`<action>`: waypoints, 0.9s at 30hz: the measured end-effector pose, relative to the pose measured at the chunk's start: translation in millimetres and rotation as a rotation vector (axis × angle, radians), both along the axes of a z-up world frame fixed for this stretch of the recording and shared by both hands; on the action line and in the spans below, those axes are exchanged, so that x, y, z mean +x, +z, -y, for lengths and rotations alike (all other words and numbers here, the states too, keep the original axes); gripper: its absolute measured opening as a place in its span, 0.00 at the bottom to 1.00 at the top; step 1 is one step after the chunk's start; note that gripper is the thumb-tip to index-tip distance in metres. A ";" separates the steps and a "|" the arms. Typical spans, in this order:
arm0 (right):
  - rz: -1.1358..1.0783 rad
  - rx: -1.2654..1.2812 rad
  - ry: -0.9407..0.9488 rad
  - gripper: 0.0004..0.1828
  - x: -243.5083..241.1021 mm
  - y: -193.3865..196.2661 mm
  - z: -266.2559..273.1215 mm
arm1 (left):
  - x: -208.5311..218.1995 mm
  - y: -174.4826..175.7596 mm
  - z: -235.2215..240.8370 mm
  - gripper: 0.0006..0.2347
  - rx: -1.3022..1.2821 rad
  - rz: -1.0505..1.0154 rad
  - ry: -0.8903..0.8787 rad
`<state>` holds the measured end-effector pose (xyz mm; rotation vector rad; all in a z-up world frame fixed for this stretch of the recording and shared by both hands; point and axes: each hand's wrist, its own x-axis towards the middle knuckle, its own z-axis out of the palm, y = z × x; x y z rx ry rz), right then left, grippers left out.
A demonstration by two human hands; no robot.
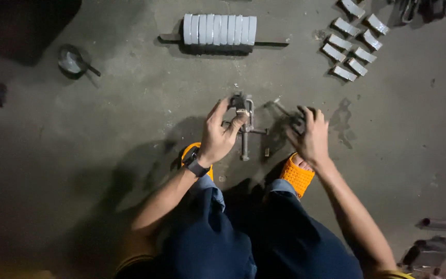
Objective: Assembling metal plates onto a central rod to create a mechanical component on the floor of a workshop.
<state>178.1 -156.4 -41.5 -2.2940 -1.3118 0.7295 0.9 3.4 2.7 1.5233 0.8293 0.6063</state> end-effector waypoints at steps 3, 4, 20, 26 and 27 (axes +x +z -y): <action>-0.140 0.252 -0.034 0.28 -33.0 17.9 -11.9 | 3.1 -2.5 7.8 0.15 0.067 0.023 0.055; -0.576 0.250 -0.119 0.23 -44.9 14.8 -9.4 | 5.0 -3.4 9.1 0.15 0.048 0.081 0.066; -0.773 0.190 -0.248 0.10 -62.9 20.0 -8.2 | 9.9 24.9 -27.7 0.33 0.555 -0.487 -0.582; -1.014 0.076 -0.360 0.13 -69.6 31.8 -11.3 | 19.0 -51.5 1.3 0.26 0.634 -0.640 -0.726; -1.016 0.067 -0.358 0.13 -71.1 29.4 -10.3 | 16.0 -59.4 2.6 0.26 0.625 -0.643 -0.724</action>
